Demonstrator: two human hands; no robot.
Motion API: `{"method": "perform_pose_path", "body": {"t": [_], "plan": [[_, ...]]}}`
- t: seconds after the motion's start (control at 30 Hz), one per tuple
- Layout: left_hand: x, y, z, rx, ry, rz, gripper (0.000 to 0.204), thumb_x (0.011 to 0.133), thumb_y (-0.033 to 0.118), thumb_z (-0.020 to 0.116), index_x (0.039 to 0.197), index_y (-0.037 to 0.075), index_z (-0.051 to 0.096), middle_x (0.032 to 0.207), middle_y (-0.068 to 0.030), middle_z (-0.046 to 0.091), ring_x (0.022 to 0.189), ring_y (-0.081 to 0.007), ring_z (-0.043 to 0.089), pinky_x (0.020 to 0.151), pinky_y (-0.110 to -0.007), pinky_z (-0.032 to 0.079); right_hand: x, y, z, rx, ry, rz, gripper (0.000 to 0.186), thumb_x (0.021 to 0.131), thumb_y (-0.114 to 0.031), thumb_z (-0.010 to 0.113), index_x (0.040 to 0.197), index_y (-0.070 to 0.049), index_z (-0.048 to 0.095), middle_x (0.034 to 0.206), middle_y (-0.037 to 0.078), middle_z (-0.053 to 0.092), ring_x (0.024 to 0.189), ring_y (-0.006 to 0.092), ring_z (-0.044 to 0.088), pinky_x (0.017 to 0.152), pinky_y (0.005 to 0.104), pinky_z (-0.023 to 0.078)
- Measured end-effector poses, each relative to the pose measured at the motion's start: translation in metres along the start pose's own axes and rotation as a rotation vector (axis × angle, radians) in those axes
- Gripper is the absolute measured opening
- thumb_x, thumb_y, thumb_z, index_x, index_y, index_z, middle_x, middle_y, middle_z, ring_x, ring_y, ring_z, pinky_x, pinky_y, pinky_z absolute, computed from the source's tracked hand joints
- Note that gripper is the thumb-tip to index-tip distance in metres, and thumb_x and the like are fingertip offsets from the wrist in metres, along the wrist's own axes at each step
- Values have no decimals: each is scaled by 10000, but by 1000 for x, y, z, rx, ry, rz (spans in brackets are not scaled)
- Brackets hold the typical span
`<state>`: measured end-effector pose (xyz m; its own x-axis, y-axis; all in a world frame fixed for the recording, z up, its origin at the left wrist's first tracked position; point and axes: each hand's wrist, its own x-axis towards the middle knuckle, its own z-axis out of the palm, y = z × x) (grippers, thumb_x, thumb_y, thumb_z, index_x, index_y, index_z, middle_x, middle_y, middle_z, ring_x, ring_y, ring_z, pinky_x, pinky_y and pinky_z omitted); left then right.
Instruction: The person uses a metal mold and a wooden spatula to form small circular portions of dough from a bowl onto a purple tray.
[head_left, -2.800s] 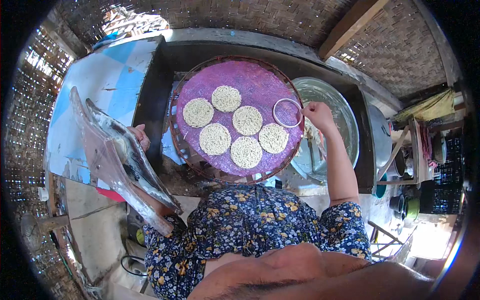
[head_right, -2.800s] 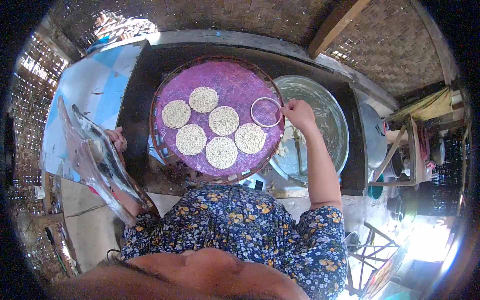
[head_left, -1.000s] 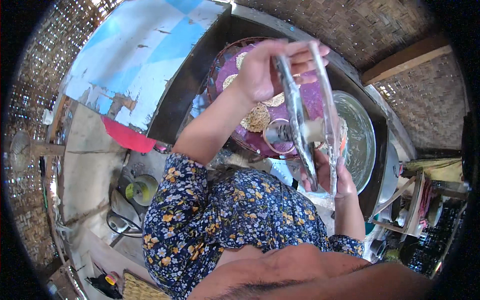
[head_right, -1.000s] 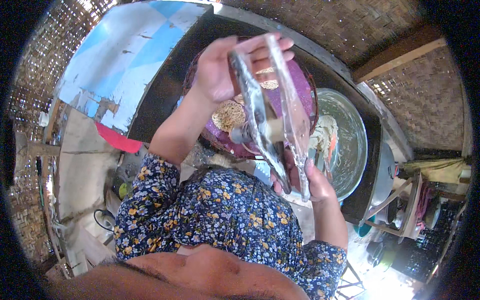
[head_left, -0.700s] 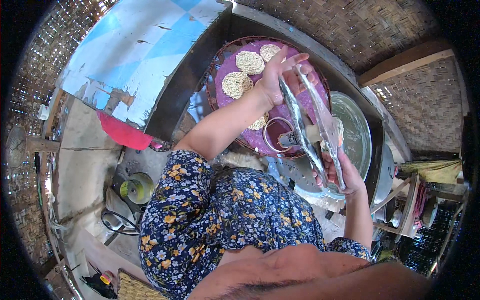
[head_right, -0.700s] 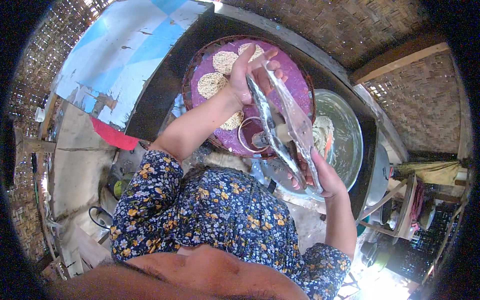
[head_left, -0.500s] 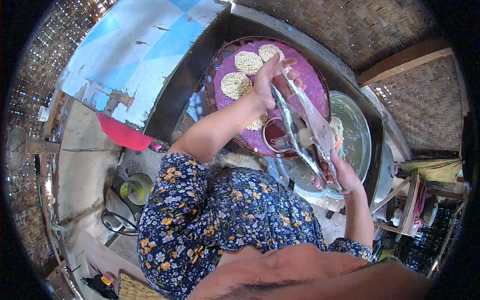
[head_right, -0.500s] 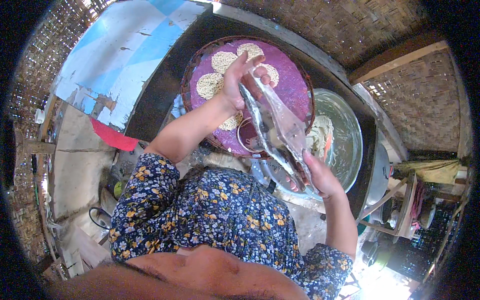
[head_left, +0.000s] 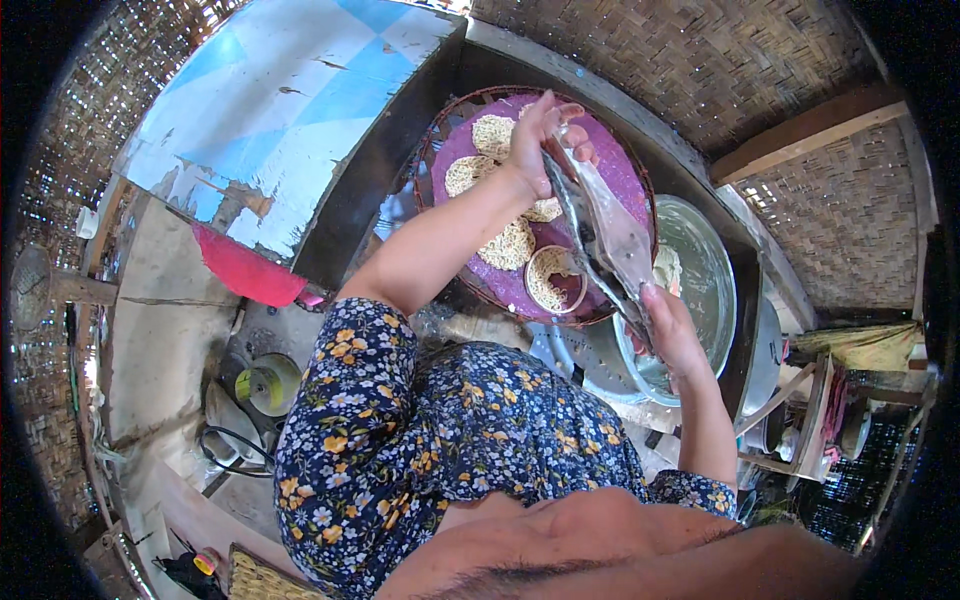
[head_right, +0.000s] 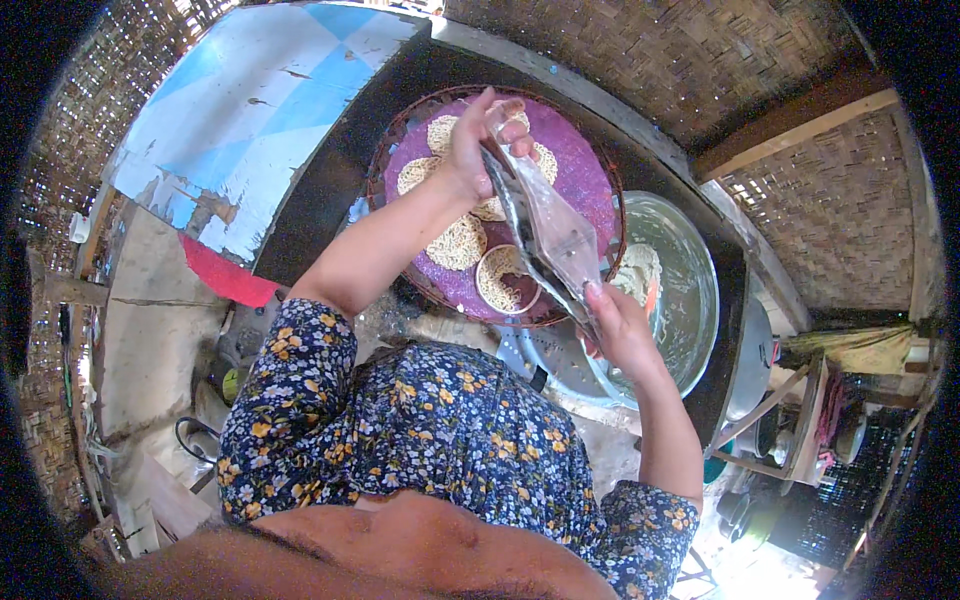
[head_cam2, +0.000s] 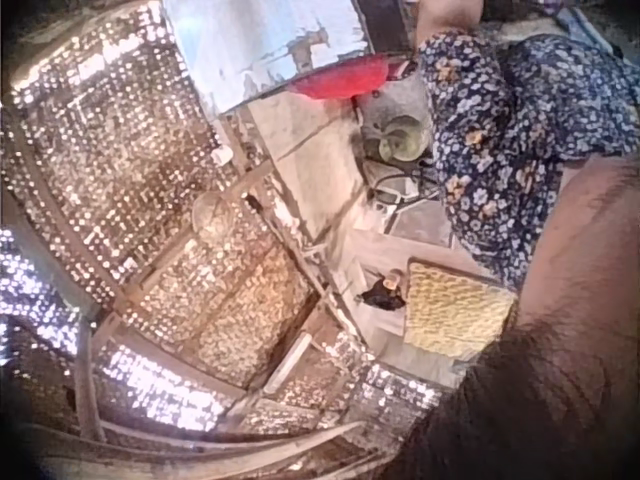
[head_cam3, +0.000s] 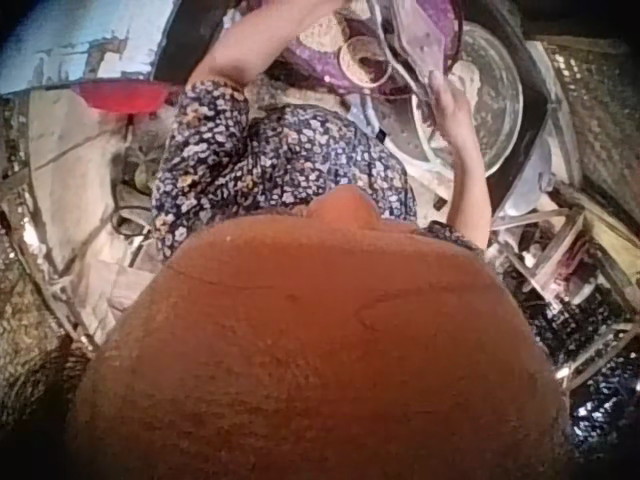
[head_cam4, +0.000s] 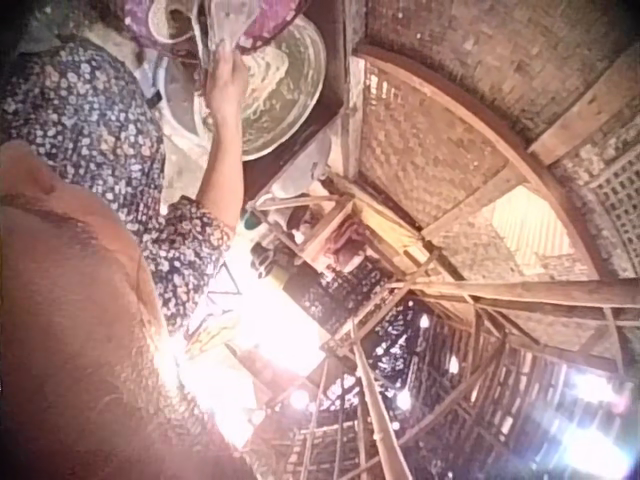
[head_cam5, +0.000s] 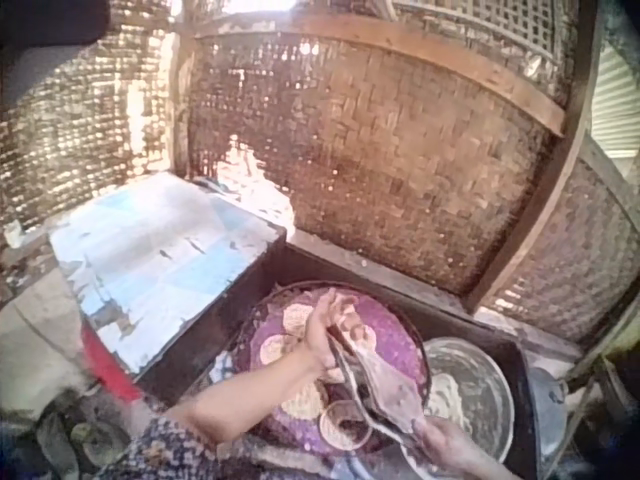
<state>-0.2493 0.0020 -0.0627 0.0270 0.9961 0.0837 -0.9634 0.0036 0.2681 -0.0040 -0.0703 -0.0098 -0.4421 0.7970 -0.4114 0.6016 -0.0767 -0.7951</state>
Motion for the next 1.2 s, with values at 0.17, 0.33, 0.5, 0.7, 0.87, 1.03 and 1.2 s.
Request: {"method": "perform_pose_path", "body": {"t": [0.17, 0.33, 0.5, 0.7, 0.87, 1.03, 1.2], "plan": [[-6, -22, -6, -40, 86, -50, 348, 826, 446, 421, 845, 105, 488, 475, 21, 362, 478, -182, 445, 576, -353, 388, -14, 20, -11, 4, 1, 47, 474, 850, -449, 408, 833, 4, 547, 521, 27, 485, 400, 92, 445, 375, 228, 343], [-29, -23, -4, -39, 169, -76, 354, 824, 450, 413, 829, 101, 478, 451, 29, 319, 435, -169, 399, 560, -363, 371, -25, 24, 0, -11, 2, 82, 477, 848, -445, 414, 800, 12, 543, 489, 26, 468, 375, 100, 429, 368, 242, 337], [-33, -4, 4, -9, 216, -34, 379, 835, 465, 376, 821, 98, 473, 427, 25, 290, 402, -156, 376, 546, -357, 386, -19, 18, 16, -60, 6, -30, 438, 861, -417, 413, 745, -3, 498, 509, 46, 473, 365, 107, 415, 348, 239, 314], [-24, -8, 2, 2, 200, -14, 406, 839, 479, 358, 796, 94, 480, 421, 22, 293, 395, -161, 369, 529, -368, 390, -16, 14, 13, -112, 86, -37, 389, 856, -372, 454, 813, 1, 556, 488, 28, 474, 384, 97, 445, 373, 246, 340], [-30, -16, 2, -1, 132, -70, 452, 843, 485, 336, 949, 65, 465, 471, 7, 335, 437, -176, 384, 587, -382, 395, -25, 27, 5, -138, 77, 19, 371, 847, -366, 474, 860, -5, 561, 515, 19, 477, 389, 89, 435, 365, 230, 329], [-49, -1, 12, 275, -115, -160, 560, 816, 499, 378, 1113, 30, 448, 917, -118, 575, 880, -217, 541, 830, -368, 384, -30, 16, -2, 385, 63, -216, 413, 832, -291, 506, 1145, -53, 379, 610, 16, 486, 408, 81, 419, 353, 204, 310], [-80, -29, 25, 1544, -154, 64, 593, 599, 186, 723, 1118, 25, 485, 1105, -121, 535, 1009, -231, 513, 892, -331, 380, 5, 6, 24, 536, -44, -322, 404, 845, -241, 482, 1179, -49, 360, 707, 42, 528, 525, 91, 484, 454, 208, 373]]}}
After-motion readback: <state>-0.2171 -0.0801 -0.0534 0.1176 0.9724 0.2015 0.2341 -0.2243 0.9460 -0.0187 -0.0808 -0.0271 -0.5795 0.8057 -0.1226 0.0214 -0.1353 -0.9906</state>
